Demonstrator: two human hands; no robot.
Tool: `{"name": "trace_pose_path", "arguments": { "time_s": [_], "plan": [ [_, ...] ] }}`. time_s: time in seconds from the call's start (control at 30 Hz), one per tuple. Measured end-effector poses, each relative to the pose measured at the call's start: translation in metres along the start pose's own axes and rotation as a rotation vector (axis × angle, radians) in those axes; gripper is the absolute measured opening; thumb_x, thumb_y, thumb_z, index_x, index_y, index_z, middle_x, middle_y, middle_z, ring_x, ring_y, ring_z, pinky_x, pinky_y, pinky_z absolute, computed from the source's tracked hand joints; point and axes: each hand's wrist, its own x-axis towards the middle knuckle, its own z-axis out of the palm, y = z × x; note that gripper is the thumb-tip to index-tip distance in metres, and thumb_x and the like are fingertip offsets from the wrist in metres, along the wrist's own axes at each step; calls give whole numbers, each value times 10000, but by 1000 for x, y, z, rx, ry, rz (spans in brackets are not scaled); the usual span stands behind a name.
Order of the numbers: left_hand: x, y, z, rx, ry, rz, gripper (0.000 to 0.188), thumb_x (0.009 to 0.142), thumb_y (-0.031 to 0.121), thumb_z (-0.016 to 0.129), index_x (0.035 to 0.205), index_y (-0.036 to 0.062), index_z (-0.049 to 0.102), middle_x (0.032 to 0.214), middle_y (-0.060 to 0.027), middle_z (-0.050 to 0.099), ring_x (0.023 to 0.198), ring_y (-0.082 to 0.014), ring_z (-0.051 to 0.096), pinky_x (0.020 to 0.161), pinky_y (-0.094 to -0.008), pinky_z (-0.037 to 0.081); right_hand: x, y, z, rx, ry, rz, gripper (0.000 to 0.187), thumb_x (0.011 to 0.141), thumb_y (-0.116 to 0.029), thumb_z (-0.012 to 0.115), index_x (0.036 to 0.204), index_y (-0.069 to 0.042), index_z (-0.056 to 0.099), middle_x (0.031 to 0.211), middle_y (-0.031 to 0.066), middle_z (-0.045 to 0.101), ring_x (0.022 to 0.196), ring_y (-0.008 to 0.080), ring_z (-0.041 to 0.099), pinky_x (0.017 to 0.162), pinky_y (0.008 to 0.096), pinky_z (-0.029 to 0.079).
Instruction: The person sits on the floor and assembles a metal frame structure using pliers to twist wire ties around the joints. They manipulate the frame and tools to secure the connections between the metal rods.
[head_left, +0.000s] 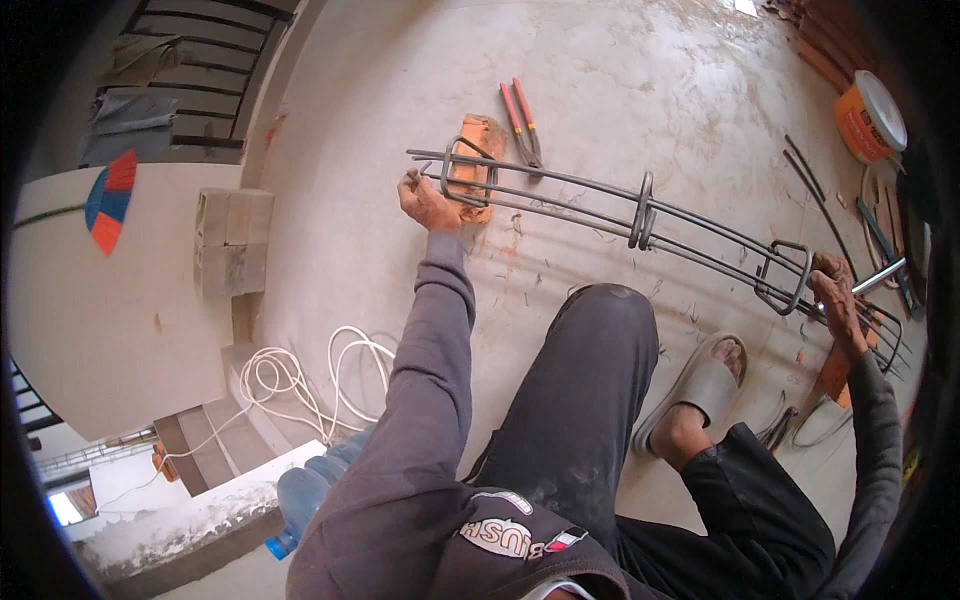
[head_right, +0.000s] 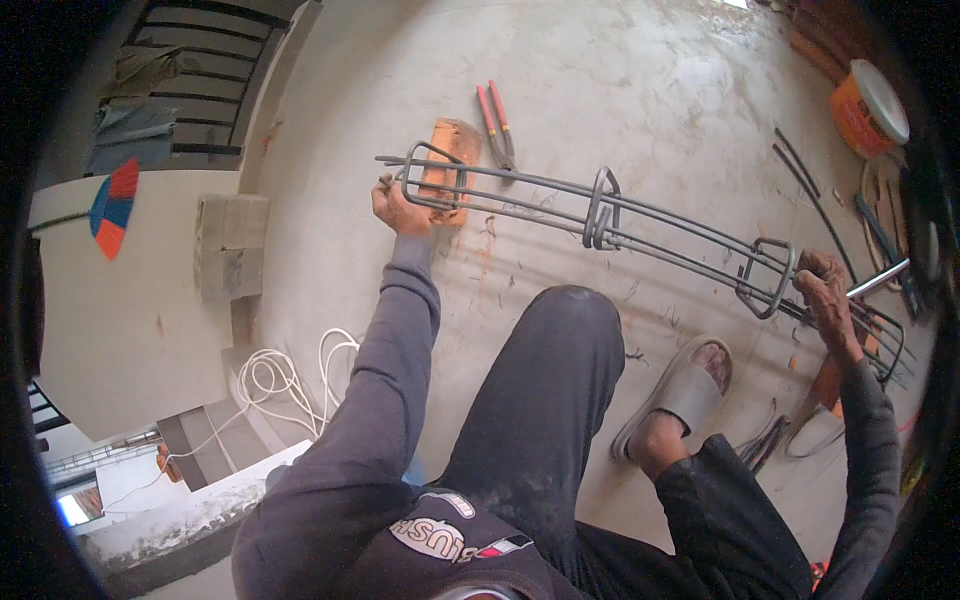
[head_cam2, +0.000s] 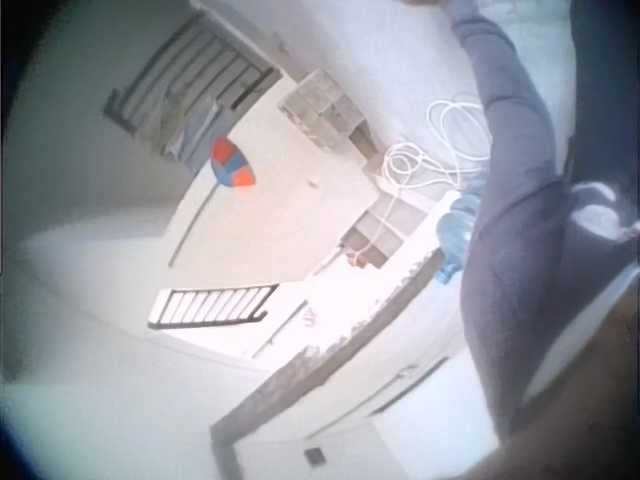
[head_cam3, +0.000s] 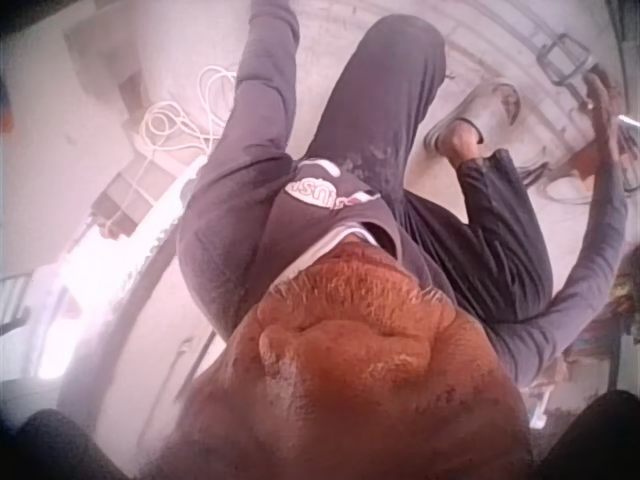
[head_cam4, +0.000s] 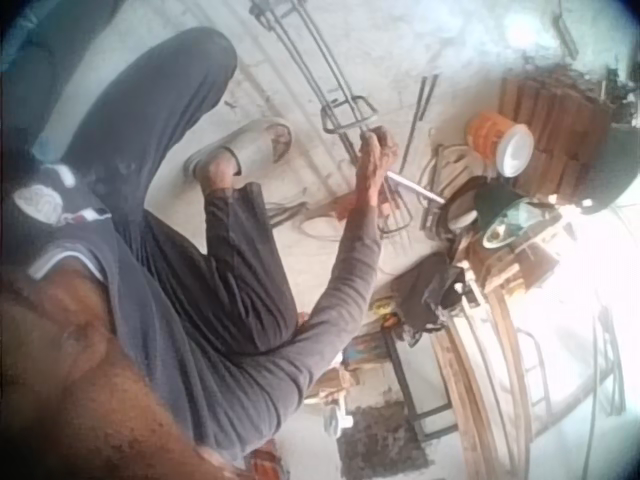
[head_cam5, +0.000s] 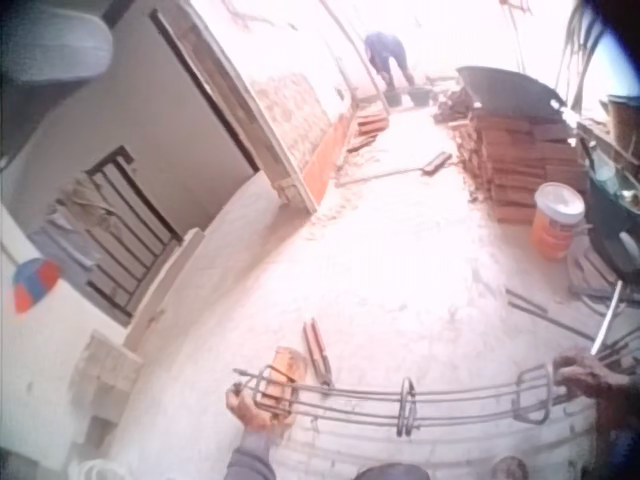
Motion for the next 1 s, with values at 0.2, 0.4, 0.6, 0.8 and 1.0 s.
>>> {"name": "trace_pose_path", "arguments": {
  "time_s": [0.2,0.4,0.6,0.8,1.0],
  "plan": [
    [3,28,-11,185,-18,53,294,942,-5,485,1215,-55,581,1200,-138,599,1101,-221,579,956,-332,457,12,-1,7,-7,-1,-42,275,804,-271,543,676,-89,382,624,-28,359,562,65,371,480,256,318],
    [19,52,-8,221,-151,126,264,977,41,505,1204,-32,617,1148,-104,644,1054,-162,598,857,-289,470,17,0,8,-22,21,-35,307,845,-310,545,693,-112,368,640,-41,332,572,71,356,483,264,311],
    [23,71,-2,209,-145,183,225,981,122,573,1156,0,646,988,-41,665,906,-114,599,774,-269,460,17,-5,7,-9,1,-15,290,831,-283,550,686,-123,357,641,-51,327,574,61,346,482,260,306],
    [-2,99,1,318,-167,226,198,973,154,603,1051,-25,636,944,-76,669,810,-141,635,729,-264,509,21,-1,-1,16,-25,-82,280,808,-279,546,680,-121,354,628,-48,319,555,52,339,476,248,304],
    [-28,131,13,77,-441,-215,198,939,157,679,1022,-14,623,964,-136,684,828,-183,680,696,-302,588,21,-2,3,22,10,-117,282,799,-293,540,686,-123,346,628,-41,301,548,48,320,473,238,302]
  ]
}}
